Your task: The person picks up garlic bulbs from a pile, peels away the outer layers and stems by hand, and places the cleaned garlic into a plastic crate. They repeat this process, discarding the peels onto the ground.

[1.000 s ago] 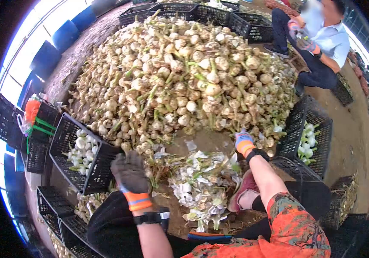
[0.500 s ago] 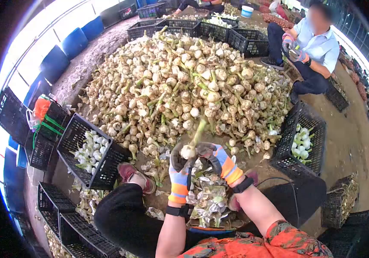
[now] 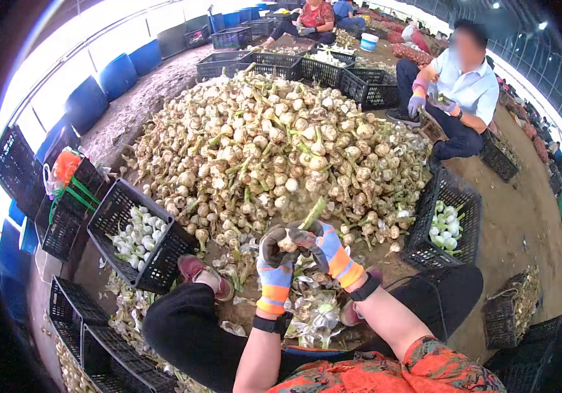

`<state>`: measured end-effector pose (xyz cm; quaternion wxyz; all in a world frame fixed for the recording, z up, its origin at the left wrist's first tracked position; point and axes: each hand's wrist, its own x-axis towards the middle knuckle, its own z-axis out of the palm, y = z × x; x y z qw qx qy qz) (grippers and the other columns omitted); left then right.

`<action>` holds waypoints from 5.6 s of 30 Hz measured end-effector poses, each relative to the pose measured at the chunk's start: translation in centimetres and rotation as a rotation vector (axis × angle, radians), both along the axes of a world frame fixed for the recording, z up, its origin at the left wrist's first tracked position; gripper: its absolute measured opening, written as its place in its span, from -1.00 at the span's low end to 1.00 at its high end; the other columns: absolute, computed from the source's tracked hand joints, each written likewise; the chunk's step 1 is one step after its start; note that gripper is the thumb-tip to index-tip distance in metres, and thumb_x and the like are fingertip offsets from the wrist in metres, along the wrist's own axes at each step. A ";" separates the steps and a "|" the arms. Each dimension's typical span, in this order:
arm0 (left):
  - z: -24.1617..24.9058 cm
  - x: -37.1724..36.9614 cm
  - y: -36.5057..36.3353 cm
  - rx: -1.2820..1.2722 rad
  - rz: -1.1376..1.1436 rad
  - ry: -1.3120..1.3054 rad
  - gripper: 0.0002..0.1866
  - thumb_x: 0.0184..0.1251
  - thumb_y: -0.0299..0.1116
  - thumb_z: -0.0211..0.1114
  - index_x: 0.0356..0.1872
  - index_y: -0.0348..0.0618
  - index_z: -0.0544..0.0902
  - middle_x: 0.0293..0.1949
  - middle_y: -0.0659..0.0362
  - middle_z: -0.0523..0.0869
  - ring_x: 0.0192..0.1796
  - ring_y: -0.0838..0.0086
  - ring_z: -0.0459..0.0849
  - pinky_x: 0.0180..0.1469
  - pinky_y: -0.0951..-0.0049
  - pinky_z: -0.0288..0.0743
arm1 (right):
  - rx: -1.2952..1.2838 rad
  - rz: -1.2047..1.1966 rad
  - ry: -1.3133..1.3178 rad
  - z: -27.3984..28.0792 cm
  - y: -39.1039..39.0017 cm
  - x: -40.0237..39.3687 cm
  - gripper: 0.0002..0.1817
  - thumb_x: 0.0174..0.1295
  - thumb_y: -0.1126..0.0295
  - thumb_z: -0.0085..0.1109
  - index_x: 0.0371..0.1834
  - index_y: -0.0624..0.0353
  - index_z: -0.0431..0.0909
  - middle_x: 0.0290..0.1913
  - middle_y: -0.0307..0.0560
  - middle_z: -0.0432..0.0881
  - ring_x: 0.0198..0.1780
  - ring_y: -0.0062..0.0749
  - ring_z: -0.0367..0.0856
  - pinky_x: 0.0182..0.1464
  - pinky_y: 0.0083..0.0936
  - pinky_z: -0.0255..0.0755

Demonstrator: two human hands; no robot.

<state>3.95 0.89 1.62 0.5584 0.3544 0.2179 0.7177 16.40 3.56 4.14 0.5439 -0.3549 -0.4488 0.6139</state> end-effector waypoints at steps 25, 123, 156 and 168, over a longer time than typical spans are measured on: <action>2.6 -0.5 -0.3 -0.264 -0.207 -0.048 -0.51 0.27 -0.51 0.18 0.23 -0.09 0.29 0.02 0.16 0.51 -0.07 0.48 0.56 -0.10 0.54 0.53 | 0.246 -0.068 -0.674 -1.5 1.0 3.7 -0.65 -0.10 0.40 0.37 -0.27 0.38 0.54 -0.34 0.07 0.59 -0.29 -0.19 0.56 -0.20 -0.34 0.44; -0.4 -1.4 0.3 -0.036 -0.031 0.012 -0.66 0.16 -0.56 0.17 -0.01 -0.17 0.40 0.08 0.00 0.49 0.09 0.20 0.51 0.13 0.11 0.44 | -0.044 0.028 0.106 2.6 -2.0 -1.2 -0.72 0.06 0.42 0.32 -0.15 0.27 0.57 -0.23 -0.23 0.64 -0.23 -0.63 0.55 -0.13 -0.60 0.44; 3.1 -2.2 -0.5 -0.259 -0.383 0.206 -0.30 -0.08 -0.53 0.45 0.17 -0.27 0.34 0.01 0.10 0.54 -0.02 0.36 0.57 0.03 0.41 0.49 | 0.063 -0.243 -1.301 -2.9 1.4 7.7 -0.64 -0.05 0.43 0.25 -0.11 0.24 0.59 -0.20 0.01 0.64 -0.19 -0.29 0.61 -0.10 -0.47 0.46; 1.9 -0.8 -0.9 0.044 -0.218 0.727 -0.25 -0.14 -0.67 0.31 0.23 -0.26 0.30 0.13 0.04 0.43 0.15 0.34 0.44 0.22 0.41 0.30 | 0.626 0.214 -1.534 6.6 -0.8 2.3 -0.67 -0.09 0.29 0.20 -0.27 0.27 0.56 -0.26 0.10 0.52 -0.19 0.01 0.54 -0.15 -0.22 0.44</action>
